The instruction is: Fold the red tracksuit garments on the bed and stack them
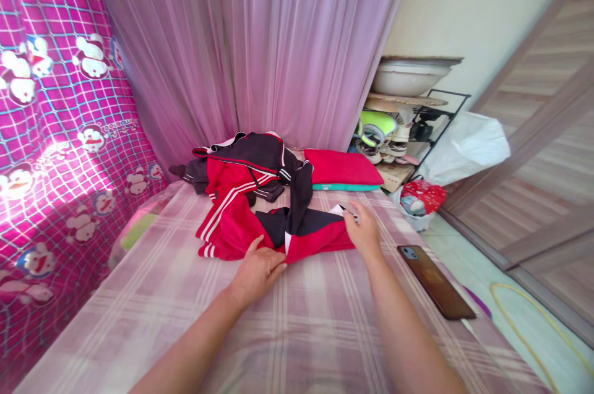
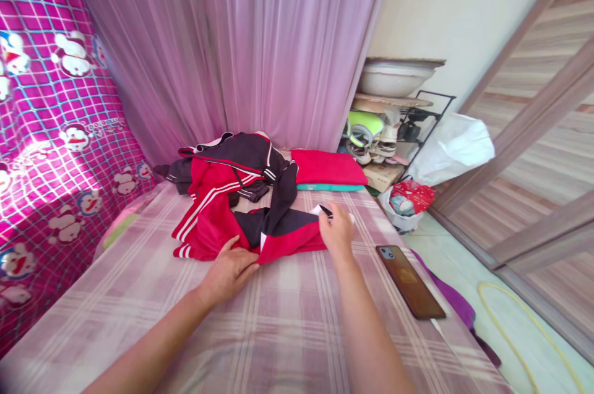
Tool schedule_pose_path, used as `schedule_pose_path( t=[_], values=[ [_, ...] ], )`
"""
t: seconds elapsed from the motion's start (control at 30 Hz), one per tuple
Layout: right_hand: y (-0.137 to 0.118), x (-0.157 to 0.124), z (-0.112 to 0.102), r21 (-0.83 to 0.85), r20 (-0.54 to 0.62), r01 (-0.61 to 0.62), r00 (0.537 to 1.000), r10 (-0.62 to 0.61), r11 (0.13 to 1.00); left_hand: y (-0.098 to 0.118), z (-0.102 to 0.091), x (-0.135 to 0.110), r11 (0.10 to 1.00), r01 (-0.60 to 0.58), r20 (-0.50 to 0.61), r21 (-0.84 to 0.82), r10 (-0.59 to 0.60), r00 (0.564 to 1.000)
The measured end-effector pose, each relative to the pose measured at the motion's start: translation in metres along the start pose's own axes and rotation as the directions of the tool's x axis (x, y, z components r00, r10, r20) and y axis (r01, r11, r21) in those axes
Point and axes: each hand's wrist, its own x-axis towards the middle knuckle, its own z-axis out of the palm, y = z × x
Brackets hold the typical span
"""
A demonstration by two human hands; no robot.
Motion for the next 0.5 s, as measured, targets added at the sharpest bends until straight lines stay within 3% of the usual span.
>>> schedule_pose_path(
  t=[0.1, 0.23, 0.37, 0.5],
  values=[
    [-0.051, 0.012, 0.027, -0.011, 0.198, 0.107, 0.975, -0.103, 0.994, 0.010, -0.006, -0.006, 1.000, -0.009, 0.098, -0.006, 0.009, 0.995],
    [-0.096, 0.025, 0.063, -0.164, 0.390, 0.010, 0.919, 0.056, 0.986, 0.026, -0.014, -0.015, 0.997, -0.038, 0.188, -0.062, 0.049, 0.981],
    [-0.098, 0.028, 0.078, -0.228, 0.516, -0.156, 0.818, 0.255, 0.961, 0.019, -0.026, -0.015, 0.999, -0.037, 0.138, -0.038, 0.042, 0.989],
    [-0.077, 0.031, 0.055, -0.189, 0.487, -0.200, 0.831, 0.269, 0.961, -0.001, -0.044, 0.006, 0.980, 0.150, -0.009, 0.134, -0.150, 0.989]
  ],
)
